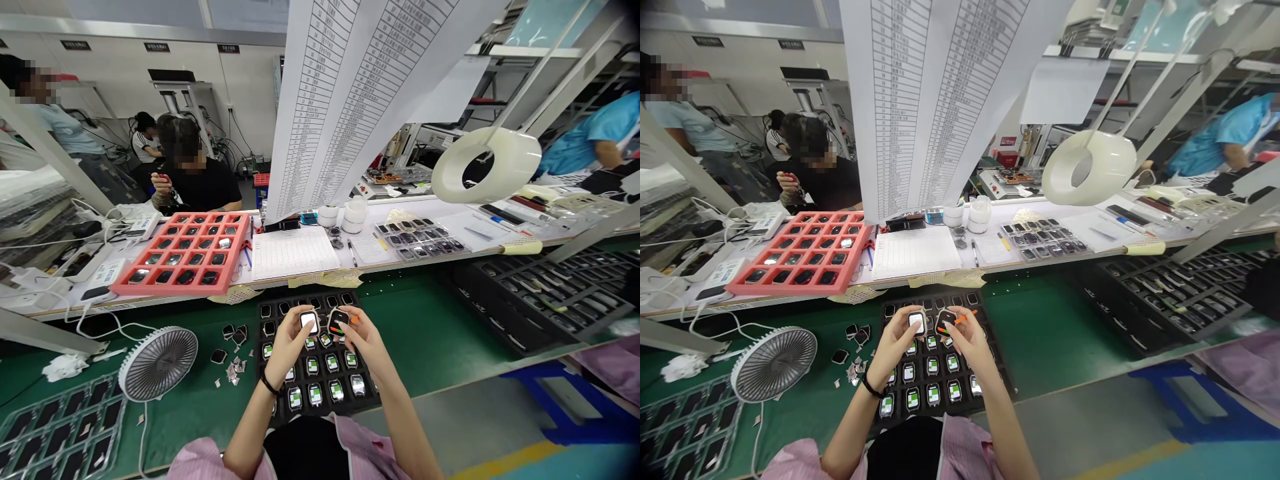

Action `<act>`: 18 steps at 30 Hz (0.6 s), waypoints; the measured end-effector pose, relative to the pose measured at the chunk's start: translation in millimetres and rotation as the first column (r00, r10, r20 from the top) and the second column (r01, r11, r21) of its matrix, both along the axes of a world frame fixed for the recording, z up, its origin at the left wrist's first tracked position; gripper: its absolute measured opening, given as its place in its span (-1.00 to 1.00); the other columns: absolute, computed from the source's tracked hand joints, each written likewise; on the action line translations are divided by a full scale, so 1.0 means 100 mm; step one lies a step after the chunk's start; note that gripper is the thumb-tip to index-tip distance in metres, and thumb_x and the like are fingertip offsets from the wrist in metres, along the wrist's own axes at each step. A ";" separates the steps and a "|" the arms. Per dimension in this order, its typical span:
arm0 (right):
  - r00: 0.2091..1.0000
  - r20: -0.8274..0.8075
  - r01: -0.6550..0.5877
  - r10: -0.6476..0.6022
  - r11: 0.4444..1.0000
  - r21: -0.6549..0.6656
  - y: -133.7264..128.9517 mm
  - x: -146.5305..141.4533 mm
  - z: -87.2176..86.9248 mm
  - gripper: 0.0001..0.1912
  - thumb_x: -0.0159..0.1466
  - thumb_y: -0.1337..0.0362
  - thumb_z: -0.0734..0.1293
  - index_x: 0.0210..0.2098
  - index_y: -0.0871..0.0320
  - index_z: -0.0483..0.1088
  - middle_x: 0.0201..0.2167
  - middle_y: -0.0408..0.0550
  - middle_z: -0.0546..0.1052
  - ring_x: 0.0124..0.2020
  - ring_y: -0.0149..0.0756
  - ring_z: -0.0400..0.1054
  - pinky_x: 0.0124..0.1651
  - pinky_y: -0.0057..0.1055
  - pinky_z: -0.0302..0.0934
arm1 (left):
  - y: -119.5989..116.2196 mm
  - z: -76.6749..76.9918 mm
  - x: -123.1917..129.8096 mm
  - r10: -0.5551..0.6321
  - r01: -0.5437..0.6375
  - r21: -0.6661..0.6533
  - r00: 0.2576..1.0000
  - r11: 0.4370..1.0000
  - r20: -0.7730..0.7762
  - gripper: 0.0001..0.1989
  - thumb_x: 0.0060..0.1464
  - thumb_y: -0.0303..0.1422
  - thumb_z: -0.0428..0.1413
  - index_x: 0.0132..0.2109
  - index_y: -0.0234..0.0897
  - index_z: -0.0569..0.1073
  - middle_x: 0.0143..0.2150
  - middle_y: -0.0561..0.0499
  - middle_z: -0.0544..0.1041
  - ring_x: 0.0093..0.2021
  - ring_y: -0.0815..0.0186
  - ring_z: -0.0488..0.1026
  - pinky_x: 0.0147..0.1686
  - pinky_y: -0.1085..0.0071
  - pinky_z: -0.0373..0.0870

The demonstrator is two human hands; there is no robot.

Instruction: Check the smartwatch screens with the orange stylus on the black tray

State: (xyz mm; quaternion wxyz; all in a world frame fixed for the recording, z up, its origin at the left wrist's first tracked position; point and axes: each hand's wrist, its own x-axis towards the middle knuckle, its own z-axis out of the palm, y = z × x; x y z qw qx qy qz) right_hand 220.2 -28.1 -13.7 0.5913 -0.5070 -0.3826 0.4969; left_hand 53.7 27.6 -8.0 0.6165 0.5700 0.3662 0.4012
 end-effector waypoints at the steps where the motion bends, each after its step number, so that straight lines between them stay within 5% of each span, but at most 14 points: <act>1: 1.000 -0.001 0.008 -0.008 1.000 0.000 0.00 0.00 0.01 -0.62 0.18 0.04 0.38 -0.09 0.06 0.33 -0.40 -0.11 0.42 -0.53 -0.39 0.32 -0.64 -0.50 0.02 | 0.00 0.00 0.00 0.004 -0.004 -0.003 1.000 1.000 -0.021 -0.61 0.12 -0.08 0.08 -0.02 -0.23 0.37 -0.23 -0.03 0.42 -0.39 0.36 0.37 -0.51 0.49 0.33; 6: 0.999 -0.024 0.044 -0.045 0.999 -0.018 0.00 -0.02 0.04 -0.61 0.12 0.02 0.42 -0.15 0.07 0.34 -0.38 -0.10 0.46 -0.53 -0.38 0.32 -0.63 -0.49 0.05 | 0.01 -0.01 -0.02 -0.006 0.005 -0.009 0.999 1.000 -0.045 -0.59 0.17 -0.07 0.02 0.03 -0.22 0.36 -0.30 0.01 0.40 -0.59 0.50 0.18 -0.66 0.52 0.12; 12: 0.999 0.003 0.043 -0.043 0.999 -0.008 0.00 0.00 0.00 -0.63 0.19 -0.03 0.34 -0.13 0.07 0.36 -0.40 -0.11 0.42 -0.58 -0.42 0.27 -0.64 -0.48 0.00 | -0.01 -0.03 -0.02 -0.101 0.103 0.063 0.994 0.993 -0.033 -0.47 0.03 -0.23 0.20 0.13 -0.19 0.24 0.02 -0.13 0.40 -0.15 0.24 0.43 -0.40 0.46 0.38; 18: 0.998 0.048 0.035 -0.034 0.999 -0.021 0.03 -0.01 -0.04 -0.62 0.17 -0.07 0.33 -0.17 0.05 0.38 -0.51 -0.22 0.30 -0.69 -0.52 0.03 -0.67 -0.49 -0.10 | -0.04 0.00 -0.01 -0.073 0.162 0.335 0.963 0.928 -0.260 -0.55 0.02 -0.36 0.20 0.07 -0.17 0.33 0.02 -0.12 0.42 -0.10 0.18 0.43 -0.23 0.32 0.43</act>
